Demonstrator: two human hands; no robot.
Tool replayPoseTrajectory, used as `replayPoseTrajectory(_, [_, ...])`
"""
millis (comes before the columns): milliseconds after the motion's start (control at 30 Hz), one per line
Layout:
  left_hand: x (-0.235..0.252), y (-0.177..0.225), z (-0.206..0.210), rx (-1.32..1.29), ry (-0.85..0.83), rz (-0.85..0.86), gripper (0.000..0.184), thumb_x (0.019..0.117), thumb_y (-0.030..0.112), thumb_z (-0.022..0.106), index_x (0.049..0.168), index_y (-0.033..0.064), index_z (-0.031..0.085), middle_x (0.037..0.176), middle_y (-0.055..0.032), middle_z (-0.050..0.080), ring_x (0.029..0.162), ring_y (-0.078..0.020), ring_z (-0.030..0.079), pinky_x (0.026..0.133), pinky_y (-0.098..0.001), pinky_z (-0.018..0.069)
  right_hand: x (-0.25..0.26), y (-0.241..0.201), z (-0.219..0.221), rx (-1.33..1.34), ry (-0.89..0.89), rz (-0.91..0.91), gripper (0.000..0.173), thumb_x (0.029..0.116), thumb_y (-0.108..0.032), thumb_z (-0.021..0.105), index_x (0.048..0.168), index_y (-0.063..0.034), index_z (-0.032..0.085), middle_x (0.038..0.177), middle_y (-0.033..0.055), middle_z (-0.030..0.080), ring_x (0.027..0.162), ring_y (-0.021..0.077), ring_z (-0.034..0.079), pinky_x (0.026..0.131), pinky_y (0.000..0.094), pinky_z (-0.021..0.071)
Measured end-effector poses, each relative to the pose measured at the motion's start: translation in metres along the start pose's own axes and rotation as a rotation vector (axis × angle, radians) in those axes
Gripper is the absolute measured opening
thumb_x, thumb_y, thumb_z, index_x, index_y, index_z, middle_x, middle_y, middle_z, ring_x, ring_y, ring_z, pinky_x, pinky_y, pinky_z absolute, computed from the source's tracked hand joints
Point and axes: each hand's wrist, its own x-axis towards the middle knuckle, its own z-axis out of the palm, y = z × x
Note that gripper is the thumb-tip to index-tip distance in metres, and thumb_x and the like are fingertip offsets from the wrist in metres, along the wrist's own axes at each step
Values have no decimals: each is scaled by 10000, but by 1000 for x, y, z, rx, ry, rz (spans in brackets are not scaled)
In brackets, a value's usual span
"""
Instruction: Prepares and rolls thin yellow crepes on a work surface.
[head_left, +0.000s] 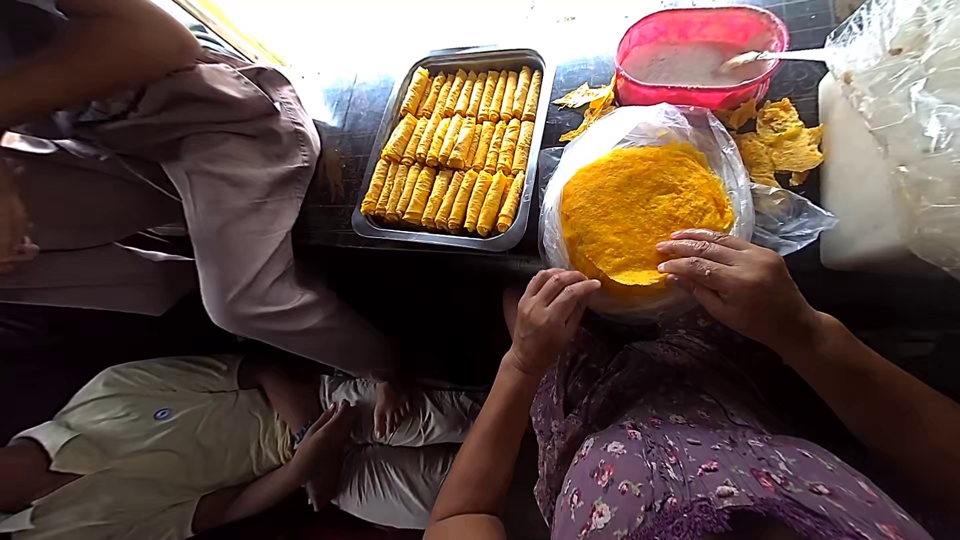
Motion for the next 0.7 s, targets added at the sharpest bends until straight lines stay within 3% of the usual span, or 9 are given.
replayPoseTrajectory(133, [17, 5, 10, 15, -43, 122, 121, 969, 95, 661, 954, 51, 773, 963, -108, 743, 1011, -233, 694, 977, -335, 532, 5, -4, -2, -38, 29, 76, 295, 1033, -146, 514, 987, 10, 760, 1092, 160, 766, 1090, 274, 735, 937, 353, 582])
replayPoseTrajectory(233, [34, 18, 25, 73, -119, 159, 140, 976, 94, 637, 1001, 70, 772, 995, -97, 753, 1013, -244, 704, 971, -371, 538, 16, -7, -5, -87, 82, 195, 275, 1005, -113, 503, 1012, 44, 728, 943, 184, 752, 798, 286, 745, 653, 395, 587])
replayPoseTrajectory(333, [47, 22, 40, 125, -240, 69, 217, 965, 178, 658, 1134, 123, 782, 1041, -86, 741, 966, -257, 680, 854, -393, 531, 39, -5, -15, -85, 59, 369, 261, 1027, -112, 482, 1028, 58, 679, 776, 178, 649, 617, 288, 620, 556, 430, 506])
replayPoseTrajectory(400, [54, 20, 46, 138, -285, 24, 238, 943, 243, 694, 1143, 153, 789, 996, -86, 711, 899, -262, 647, 773, -398, 509, 59, 0, -23, -66, 50, 483, 275, 1072, -137, 454, 1063, 63, 643, 791, 202, 625, 657, 324, 615, 595, 478, 500])
replayPoseTrajectory(500, [64, 21, 50, 169, -320, 2, 252, 927, 304, 712, 1125, 171, 795, 923, -93, 691, 840, -269, 650, 717, -403, 515, 93, 9, -35, -60, 89, 607, 317, 1089, -143, 416, 1117, 99, 620, 962, 275, 665, 905, 410, 676, 800, 557, 514])
replayPoseTrajectory(567, [69, 21, 49, 156, -355, -21, 252, 936, 320, 708, 1125, 178, 797, 922, -101, 687, 843, -277, 651, 708, -414, 511, 115, 15, -43, -65, 106, 678, 338, 1097, -152, 389, 1141, 107, 602, 1027, 294, 663, 1000, 432, 666, 870, 581, 494])
replayPoseTrajectory(700, [72, 21, 49, 126, -378, -30, 268, 942, 333, 700, 1138, 175, 793, 903, -115, 682, 837, -302, 656, 695, -434, 512, 155, 25, -58, -80, 149, 808, 388, 1116, -193, 330, 1188, 105, 569, 1095, 294, 643, 1075, 409, 641, 927, 564, 464])
